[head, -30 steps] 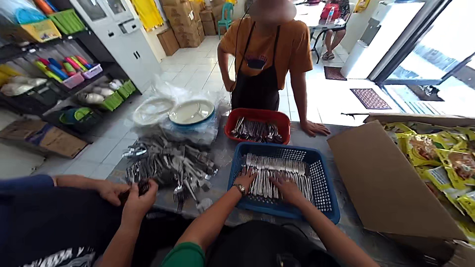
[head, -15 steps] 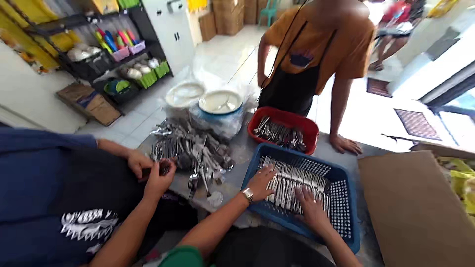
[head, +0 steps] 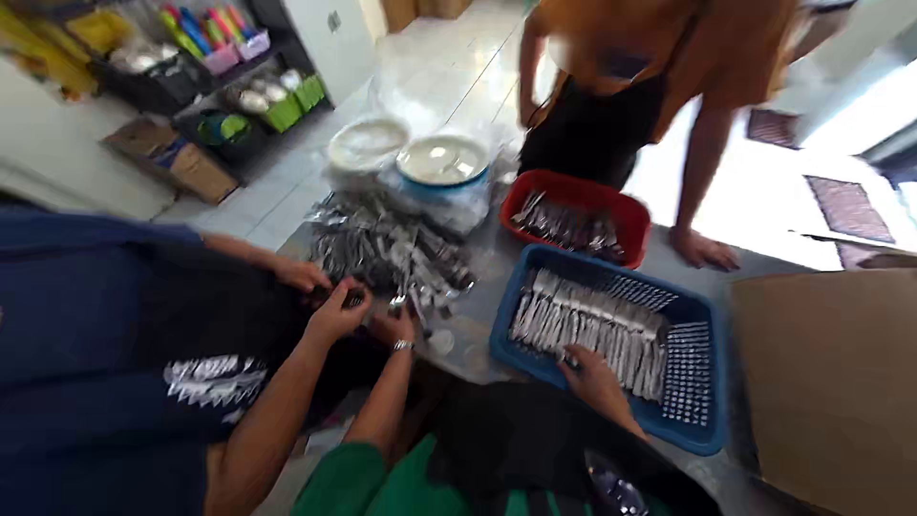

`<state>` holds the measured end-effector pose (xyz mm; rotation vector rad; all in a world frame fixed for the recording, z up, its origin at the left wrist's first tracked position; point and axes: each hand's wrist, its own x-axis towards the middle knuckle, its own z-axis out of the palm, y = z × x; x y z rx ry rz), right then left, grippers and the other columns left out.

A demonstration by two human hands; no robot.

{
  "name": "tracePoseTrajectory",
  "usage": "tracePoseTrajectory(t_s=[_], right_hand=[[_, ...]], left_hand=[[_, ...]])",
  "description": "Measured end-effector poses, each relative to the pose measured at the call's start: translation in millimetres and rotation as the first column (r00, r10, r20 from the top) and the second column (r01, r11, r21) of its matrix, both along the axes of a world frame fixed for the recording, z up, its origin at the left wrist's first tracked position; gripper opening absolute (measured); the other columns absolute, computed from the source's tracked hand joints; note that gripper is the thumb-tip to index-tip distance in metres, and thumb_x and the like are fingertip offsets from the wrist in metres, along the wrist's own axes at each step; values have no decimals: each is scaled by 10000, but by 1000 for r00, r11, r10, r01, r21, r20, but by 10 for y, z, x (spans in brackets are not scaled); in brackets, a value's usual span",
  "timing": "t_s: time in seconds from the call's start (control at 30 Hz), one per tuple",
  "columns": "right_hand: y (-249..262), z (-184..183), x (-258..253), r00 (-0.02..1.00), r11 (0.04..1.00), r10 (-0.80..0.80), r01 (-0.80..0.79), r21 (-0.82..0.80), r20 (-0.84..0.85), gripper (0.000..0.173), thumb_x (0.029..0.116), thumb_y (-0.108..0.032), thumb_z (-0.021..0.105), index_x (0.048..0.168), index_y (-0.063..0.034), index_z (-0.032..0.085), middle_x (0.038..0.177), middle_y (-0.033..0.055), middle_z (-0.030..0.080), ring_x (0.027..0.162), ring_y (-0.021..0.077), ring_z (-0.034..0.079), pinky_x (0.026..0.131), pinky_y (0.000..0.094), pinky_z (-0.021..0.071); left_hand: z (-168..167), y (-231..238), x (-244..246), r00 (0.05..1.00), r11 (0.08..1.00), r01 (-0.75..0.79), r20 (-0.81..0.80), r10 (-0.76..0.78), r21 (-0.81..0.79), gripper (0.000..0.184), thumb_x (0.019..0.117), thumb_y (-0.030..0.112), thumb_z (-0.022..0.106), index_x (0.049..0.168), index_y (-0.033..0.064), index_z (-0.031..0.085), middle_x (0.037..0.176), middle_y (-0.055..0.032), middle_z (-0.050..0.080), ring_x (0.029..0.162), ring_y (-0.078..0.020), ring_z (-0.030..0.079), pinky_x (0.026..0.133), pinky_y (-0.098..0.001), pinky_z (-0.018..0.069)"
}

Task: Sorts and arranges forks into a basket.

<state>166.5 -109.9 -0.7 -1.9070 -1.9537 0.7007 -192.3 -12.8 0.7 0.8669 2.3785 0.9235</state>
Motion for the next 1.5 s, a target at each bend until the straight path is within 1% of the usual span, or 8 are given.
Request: tracePoseTrajectory(t_s=[0.13, 0.3, 0.4, 0.57, 0.83, 1.17, 1.37, 1.5], right_hand=[[-48, -32, -28, 996, 999, 32, -35, 32, 81, 346, 1029, -219, 579, 1228, 37, 699, 1279, 266, 680, 1205, 464, 647, 996, 638, 509], [-9, -33, -55, 995, 999, 16, -21, 45, 101, 328, 1005, -193, 550, 1153, 42, 724, 1255, 264, 689, 1177, 482, 654, 950, 670, 506], [-30, -28, -56, 994, 1000, -20, 18, 17, 112, 323, 1008, -192, 551, 1162, 34, 724, 1261, 262, 686, 1189, 474, 649, 964, 667, 500], [-79, 94, -106, 984, 991, -98, 110, -75, 149, 333, 1022, -228, 587, 1224, 6, 710, 1212, 254, 704, 1141, 448, 675, 963, 654, 514], [-81, 97, -81, 987, 983, -140, 149, -109, 79, 344, 1019, -258, 596, 1229, -17, 722, 1261, 204, 705, 1212, 384, 660, 1040, 572, 504], [-138, -43, -13, 997, 993, -74, 75, 88, -5, 290, 962, -200, 660, 1153, -1, 750, 1164, 206, 739, 1110, 399, 706, 949, 584, 551], [-133, -132, -51, 968, 902, -179, 233, 365, -176, 245, 934, -160, 656, 1052, 25, 765, 1001, 189, 763, 947, 383, 743, 841, 555, 596], [-52, 483, -232, 844, 974, -224, 216, -74, -487, 252, 1026, -175, 593, 976, 29, 732, 796, 78, 724, 688, 123, 676, 690, 317, 571]], left_hand=[[-504, -2, -285, 990, 986, 83, 127, -65, -146, 846, 1006, 422, 649, 1587, -50, 255, 1579, -327, 360, 1467, -458, 374, 1206, -574, 310], [-396, 115, -328, 976, 967, 202, 115, -185, -153, 687, 959, 490, 701, 1403, -16, 564, 1398, -287, 569, 1340, -462, 502, 1133, -621, 360], [-383, 153, -314, 969, 959, 230, 134, -209, -164, 802, 872, 524, 792, 1384, -41, 545, 1324, -293, 604, 1263, -455, 559, 1079, -621, 420], [-312, 165, -320, 949, 959, 261, 211, -235, -107, 796, 839, 269, 867, 1425, -93, 468, 1325, -306, 613, 1268, -414, 596, 1106, -535, 456], [-282, 224, 16, 953, 973, 155, 286, -102, -168, 917, 888, 250, 835, 1511, -135, 282, 1407, -359, 526, 1345, -435, 529, 1140, -511, 415], [-130, 78, 383, 958, 981, 140, 268, -101, -132, 621, 1013, 135, 659, 1502, -115, 369, 1420, -347, 532, 1346, -438, 529, 1139, -535, 402], [254, -246, 559, 837, 984, 172, 519, -175, 53, 438, 1059, 107, 575, 1413, -93, 410, 1018, -229, 604, 688, -231, 660, 635, -383, 591], [646, -363, 787, 816, 882, 298, 382, -434, 365, 461, 1033, 61, 587, 1406, -139, 406, 873, -146, 589, 638, -147, 645, 640, -314, 595]])
